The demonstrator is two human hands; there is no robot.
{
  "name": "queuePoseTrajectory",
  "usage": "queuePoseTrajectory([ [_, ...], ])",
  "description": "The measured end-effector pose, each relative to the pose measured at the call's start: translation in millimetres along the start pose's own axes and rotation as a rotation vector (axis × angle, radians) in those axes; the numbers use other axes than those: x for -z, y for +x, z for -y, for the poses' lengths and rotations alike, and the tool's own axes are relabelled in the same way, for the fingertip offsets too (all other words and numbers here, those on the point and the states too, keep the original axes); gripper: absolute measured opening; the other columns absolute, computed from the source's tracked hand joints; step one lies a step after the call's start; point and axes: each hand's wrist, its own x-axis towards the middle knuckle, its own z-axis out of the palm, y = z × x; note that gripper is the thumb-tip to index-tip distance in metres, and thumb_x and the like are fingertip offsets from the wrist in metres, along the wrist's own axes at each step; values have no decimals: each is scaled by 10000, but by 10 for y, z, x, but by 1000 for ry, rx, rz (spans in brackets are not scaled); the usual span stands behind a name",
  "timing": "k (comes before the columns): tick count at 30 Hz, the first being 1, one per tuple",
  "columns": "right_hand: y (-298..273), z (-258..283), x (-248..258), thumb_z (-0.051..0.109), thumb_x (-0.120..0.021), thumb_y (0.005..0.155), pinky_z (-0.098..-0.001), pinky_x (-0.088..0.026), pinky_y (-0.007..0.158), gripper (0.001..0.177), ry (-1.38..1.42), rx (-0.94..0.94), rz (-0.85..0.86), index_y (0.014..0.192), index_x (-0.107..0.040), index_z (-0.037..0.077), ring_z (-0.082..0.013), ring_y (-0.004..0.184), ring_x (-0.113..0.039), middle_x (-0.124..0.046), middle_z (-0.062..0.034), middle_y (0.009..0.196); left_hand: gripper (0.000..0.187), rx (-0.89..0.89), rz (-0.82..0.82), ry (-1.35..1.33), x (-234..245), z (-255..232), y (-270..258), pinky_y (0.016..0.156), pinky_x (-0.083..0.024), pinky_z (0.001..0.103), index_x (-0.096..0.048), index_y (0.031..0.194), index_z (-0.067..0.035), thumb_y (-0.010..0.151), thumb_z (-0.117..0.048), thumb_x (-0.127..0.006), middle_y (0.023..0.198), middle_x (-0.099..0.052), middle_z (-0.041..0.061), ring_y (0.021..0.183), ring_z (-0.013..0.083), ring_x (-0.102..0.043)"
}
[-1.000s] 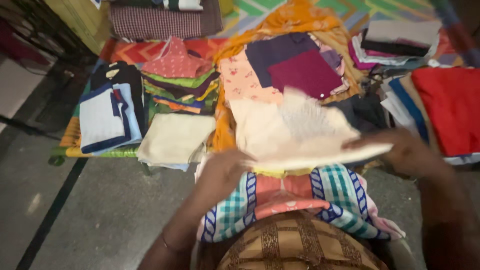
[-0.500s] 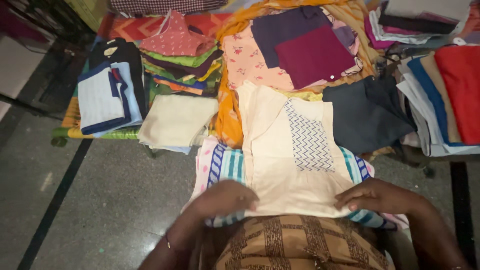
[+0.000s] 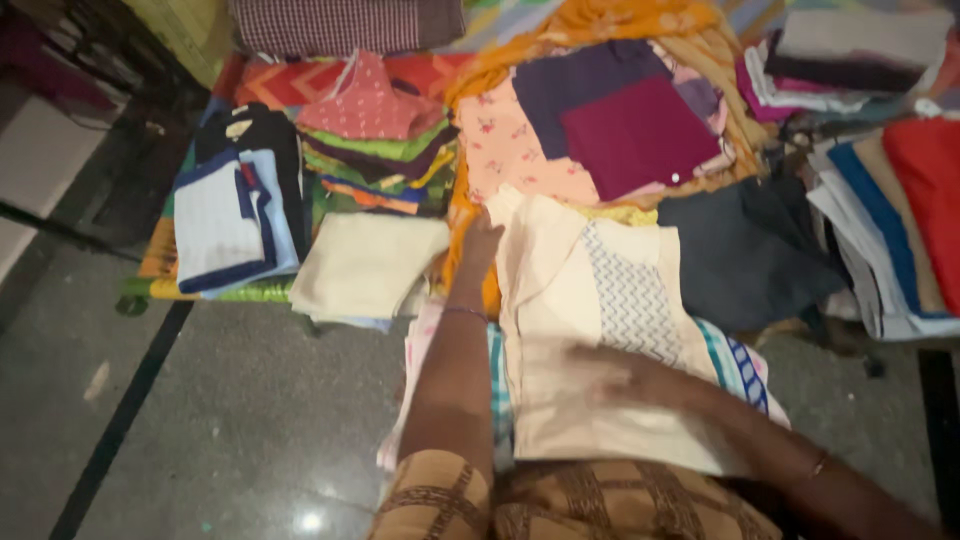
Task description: The person sorts various folded and unfolded clothing items into separate piles on a colorful mat.
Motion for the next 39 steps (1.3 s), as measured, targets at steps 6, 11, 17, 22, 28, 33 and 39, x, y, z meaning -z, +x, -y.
queuePoseTrajectory([
  [6,-46,14,-340,541,-448,1003,-434,-47,1272,651,-165,-30,242,1553,-474,194,-229,1596,-157,-389,-21,1683,745,39,-170,-49,-344,-14,197,851,-543,473,-516,1288,173,731,-174,-869,1105,-680,306,1032,408,-670],
  [11,-16,259,-204,515,-461,1013,-394,-112,1274,612,0,-95,274,1546,-468,213,-195,1581,-260,-434,-14,1659,888,378,108,647,-375,-90,272,847,-571,461,-496,1498,57,920,-595,-665,1101,-736,253,997,387,-729],
  [17,-19,604,-87,456,-494,995,-368,-192,1256,567,146,-319,263,1514,-522,231,-183,1559,-302,-460,17,1628,809,648,296,705,-252,-577,203,994,-546,437,-665,1328,-38,852,-690,-603,1302,-687,208,1201,336,-678],
  [22,33,428,-101,450,-499,1000,-383,-190,1259,563,129,-238,270,1503,-529,198,-208,1557,-312,-483,-8,1619,1018,468,211,455,-219,-108,185,1017,-508,455,-315,1592,-42,819,-567,-718,1386,-593,253,1242,389,-617],
  [28,61,119,-103,446,-493,1015,-396,-167,1262,561,112,-188,282,1511,-513,184,-213,1565,-285,-481,-17,1620,776,879,43,-684,-269,333,301,1071,-445,401,-482,1510,-48,889,-416,-767,1444,-600,125,1287,260,-586],
  [33,84,33,-129,451,-493,1020,-402,-214,1258,556,68,-154,278,1505,-520,181,-221,1557,-316,-476,-19,1620,569,962,167,-1203,-197,137,358,1072,-510,441,-535,1409,-78,912,-279,-729,1374,-647,107,1238,255,-641],
  [39,62,137,-115,458,-497,1013,-385,-233,1254,545,19,-176,248,1484,-544,189,-205,1544,-350,-499,-8,1607,502,913,145,-1346,-196,133,618,1017,-545,471,-580,1379,-30,948,-261,-696,1301,-681,143,1167,300,-675],
])
